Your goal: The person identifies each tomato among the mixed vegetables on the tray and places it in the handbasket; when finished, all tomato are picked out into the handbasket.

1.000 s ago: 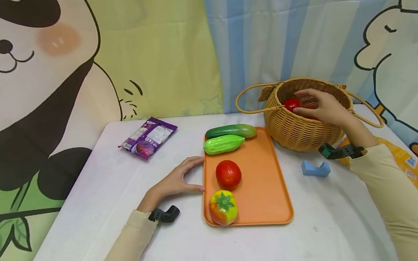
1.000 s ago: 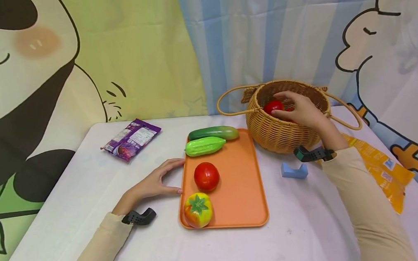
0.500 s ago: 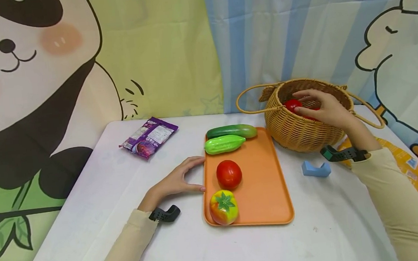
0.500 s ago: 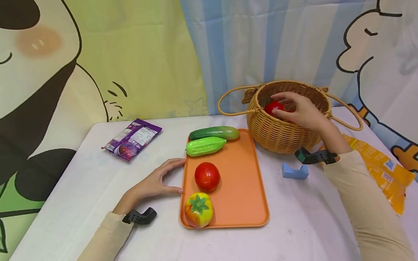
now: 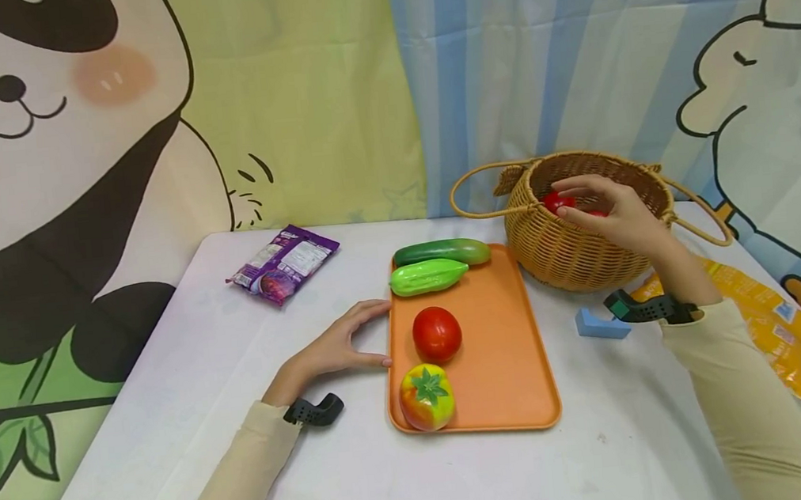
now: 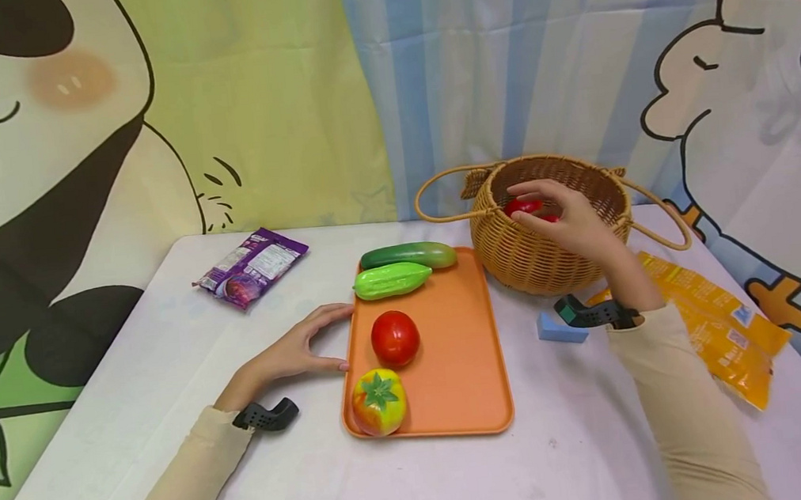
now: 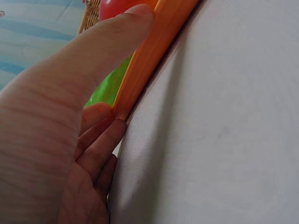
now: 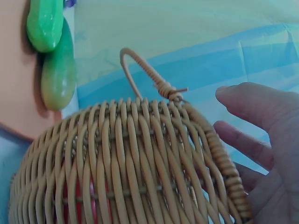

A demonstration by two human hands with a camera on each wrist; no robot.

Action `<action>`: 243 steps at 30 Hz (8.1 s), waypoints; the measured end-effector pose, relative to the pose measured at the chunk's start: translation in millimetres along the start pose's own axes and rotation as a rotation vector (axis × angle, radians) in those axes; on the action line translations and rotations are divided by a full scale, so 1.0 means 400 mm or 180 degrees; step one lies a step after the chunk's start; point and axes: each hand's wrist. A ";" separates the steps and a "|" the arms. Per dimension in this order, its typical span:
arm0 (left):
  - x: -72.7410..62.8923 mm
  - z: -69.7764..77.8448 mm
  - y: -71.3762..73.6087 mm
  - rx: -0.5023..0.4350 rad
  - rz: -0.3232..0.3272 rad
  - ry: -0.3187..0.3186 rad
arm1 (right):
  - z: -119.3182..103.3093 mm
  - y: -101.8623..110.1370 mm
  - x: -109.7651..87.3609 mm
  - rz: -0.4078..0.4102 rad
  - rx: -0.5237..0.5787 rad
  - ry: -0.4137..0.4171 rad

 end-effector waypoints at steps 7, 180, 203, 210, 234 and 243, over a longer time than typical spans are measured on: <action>0.000 0.001 -0.002 -0.0007 -0.0002 -0.0040 | -0.010 -0.019 -0.010 0.0051 0.0207 0.0238; -0.002 -0.009 -0.005 -0.0004 0.0015 -0.0052 | -0.045 -0.104 -0.050 0.0512 0.2103 0.0252; -0.001 -0.011 -0.005 0.0020 0.0005 -0.0053 | -0.002 0.025 0.021 0.0236 0.0911 -0.0348; 0.001 -0.013 -0.010 0.0007 -0.0031 -0.0014 | 0.030 0.052 0.041 0.0293 0.0720 -0.0698; -0.001 -0.008 0.003 0.0085 -0.0015 -0.0012 | 0.048 0.052 0.073 -0.0252 0.0005 -0.1118; -0.002 -0.013 -0.004 0.0039 0.0011 -0.0005 | 0.053 0.048 0.086 -0.0559 -0.0191 -0.1034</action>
Point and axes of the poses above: each hand's wrist, its own x-axis towards the middle knuckle, its own y-axis out of the back of the hand, z = x × y, and after that the axes turned 7 degrees about -y, right-handed
